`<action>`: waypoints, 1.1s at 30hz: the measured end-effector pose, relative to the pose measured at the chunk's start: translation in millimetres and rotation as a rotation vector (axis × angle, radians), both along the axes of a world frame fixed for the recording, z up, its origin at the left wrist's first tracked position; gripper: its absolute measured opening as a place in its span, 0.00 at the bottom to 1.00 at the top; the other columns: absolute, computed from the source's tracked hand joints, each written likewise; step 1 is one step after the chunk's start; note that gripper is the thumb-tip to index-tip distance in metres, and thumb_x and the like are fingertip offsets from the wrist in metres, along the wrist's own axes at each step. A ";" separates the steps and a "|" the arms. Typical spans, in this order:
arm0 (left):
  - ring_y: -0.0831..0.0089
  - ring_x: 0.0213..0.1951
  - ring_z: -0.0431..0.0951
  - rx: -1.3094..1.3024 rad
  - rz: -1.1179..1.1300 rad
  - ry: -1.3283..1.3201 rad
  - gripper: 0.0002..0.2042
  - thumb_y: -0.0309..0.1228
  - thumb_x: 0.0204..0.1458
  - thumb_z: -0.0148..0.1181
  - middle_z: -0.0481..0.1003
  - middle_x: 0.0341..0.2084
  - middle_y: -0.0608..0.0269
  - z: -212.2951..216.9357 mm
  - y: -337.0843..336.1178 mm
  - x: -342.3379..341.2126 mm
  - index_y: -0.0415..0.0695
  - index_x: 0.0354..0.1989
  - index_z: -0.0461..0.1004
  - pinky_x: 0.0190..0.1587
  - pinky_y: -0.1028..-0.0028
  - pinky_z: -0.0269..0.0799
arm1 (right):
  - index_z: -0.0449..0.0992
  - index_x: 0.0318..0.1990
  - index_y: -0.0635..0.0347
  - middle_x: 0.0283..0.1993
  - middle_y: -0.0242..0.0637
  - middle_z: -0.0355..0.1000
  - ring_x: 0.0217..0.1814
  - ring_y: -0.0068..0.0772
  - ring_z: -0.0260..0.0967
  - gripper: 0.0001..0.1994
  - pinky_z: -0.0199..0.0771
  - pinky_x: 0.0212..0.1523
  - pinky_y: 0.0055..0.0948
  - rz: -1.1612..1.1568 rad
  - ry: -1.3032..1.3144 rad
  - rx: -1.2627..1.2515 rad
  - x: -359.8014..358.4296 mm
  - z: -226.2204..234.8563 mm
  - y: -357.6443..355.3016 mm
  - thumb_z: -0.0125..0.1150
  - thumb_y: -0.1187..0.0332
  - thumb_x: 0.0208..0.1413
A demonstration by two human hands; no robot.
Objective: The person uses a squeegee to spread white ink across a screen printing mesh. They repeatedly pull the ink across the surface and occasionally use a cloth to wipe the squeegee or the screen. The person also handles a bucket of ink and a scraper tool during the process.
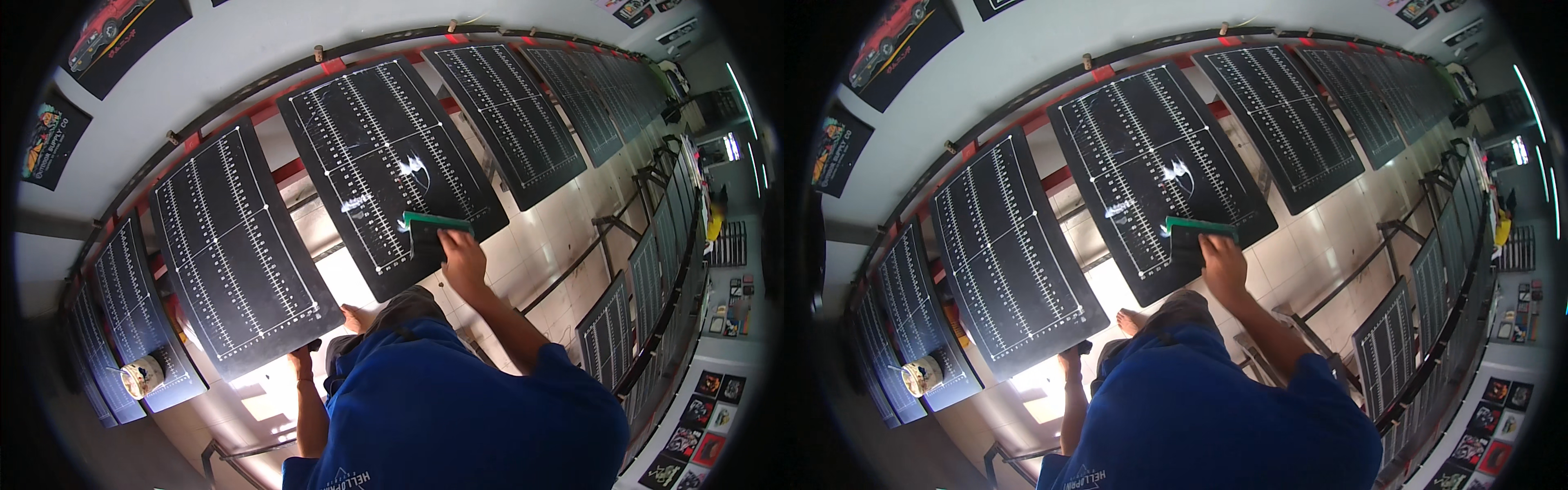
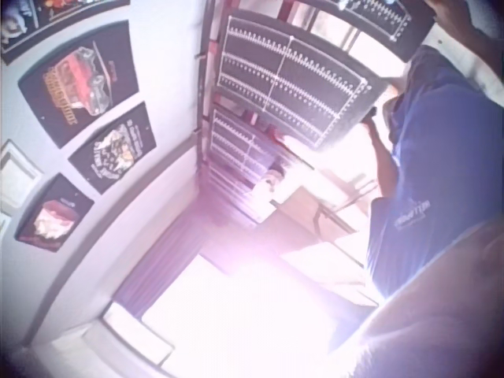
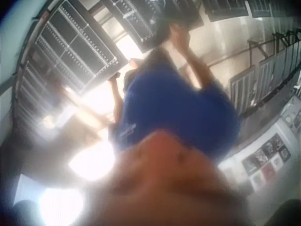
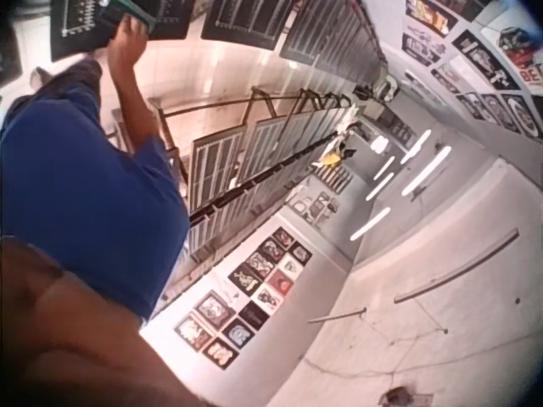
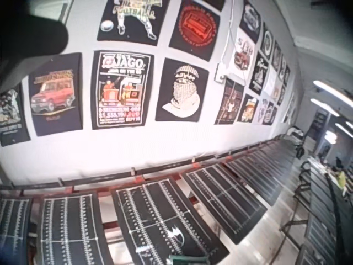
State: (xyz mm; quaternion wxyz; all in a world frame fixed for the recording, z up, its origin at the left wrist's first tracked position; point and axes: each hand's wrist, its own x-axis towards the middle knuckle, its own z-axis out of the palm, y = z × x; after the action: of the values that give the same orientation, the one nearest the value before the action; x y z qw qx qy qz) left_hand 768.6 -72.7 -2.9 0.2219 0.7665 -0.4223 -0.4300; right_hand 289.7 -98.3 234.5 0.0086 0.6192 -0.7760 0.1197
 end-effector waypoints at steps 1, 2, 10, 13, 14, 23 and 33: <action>0.57 0.42 0.81 0.026 0.000 0.040 0.23 0.45 0.54 0.60 0.82 0.39 0.47 -3.5 3.7 15.2 0.35 0.46 0.79 0.46 0.61 0.74 | 0.77 0.55 0.56 0.50 0.33 0.73 0.56 0.39 0.70 0.30 0.73 0.54 0.37 -0.017 0.055 -0.015 -3.5 -4.8 -5.4 0.73 0.74 0.37; 0.56 0.42 0.82 0.054 0.001 0.076 0.23 0.45 0.53 0.60 0.82 0.38 0.47 -7.0 12.5 34.2 0.36 0.45 0.80 0.46 0.60 0.74 | 0.77 0.55 0.55 0.49 0.33 0.73 0.55 0.39 0.70 0.29 0.74 0.52 0.36 -0.033 0.106 -0.027 -14.4 -8.3 -12.8 0.73 0.74 0.38; 0.55 0.37 0.83 0.131 -0.283 -0.173 0.25 0.47 0.44 0.64 0.82 0.33 0.44 -26.2 82.4 159.3 0.32 0.36 0.82 0.41 0.59 0.76 | 0.74 0.58 0.55 0.52 0.35 0.71 0.54 0.43 0.70 0.34 0.77 0.51 0.37 -0.425 0.173 -0.001 -11.6 -22.5 -7.5 0.76 0.72 0.37; 0.57 0.34 0.83 0.265 -0.051 -0.223 0.23 0.44 0.44 0.65 0.82 0.30 0.45 -37.0 106.3 176.5 0.31 0.34 0.82 0.39 0.60 0.77 | 0.75 0.57 0.54 0.50 0.34 0.71 0.52 0.40 0.70 0.32 0.77 0.50 0.37 -0.292 0.099 0.007 37.3 -15.6 5.7 0.76 0.71 0.38; 0.58 0.34 0.83 0.358 0.134 -0.238 0.23 0.43 0.43 0.65 0.82 0.30 0.46 -39.7 109.6 180.0 0.31 0.34 0.82 0.39 0.61 0.77 | 0.76 0.55 0.53 0.49 0.33 0.72 0.52 0.39 0.70 0.31 0.77 0.50 0.37 -0.233 0.076 -0.002 42.4 -10.8 7.8 0.76 0.70 0.38; 0.68 0.30 0.81 0.059 -0.336 0.067 0.19 0.40 0.49 0.65 0.82 0.31 0.54 -15.9 15.8 138.1 0.34 0.39 0.82 0.32 0.66 0.74 | 0.79 0.47 0.53 0.46 0.38 0.76 0.50 0.44 0.76 0.15 0.80 0.46 0.43 -0.615 0.115 -0.002 -63.8 4.2 -94.7 0.67 0.66 0.51; 0.73 0.33 0.80 0.107 -0.078 0.334 0.22 0.39 0.54 0.65 0.81 0.42 0.58 -14.0 -6.3 147.9 0.36 0.53 0.77 0.36 0.70 0.76 | 0.78 0.54 0.54 0.49 0.32 0.75 0.54 0.37 0.73 0.23 0.77 0.51 0.35 0.093 -0.055 -0.121 87.2 -6.4 -42.2 0.62 0.77 0.46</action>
State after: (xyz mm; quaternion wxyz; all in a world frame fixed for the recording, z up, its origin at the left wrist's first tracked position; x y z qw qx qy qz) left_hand 916.5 -79.1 -16.9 0.2312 0.6782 -0.3855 -0.5814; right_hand 376.9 -140.5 228.0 0.0190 0.6496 -0.7376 0.1834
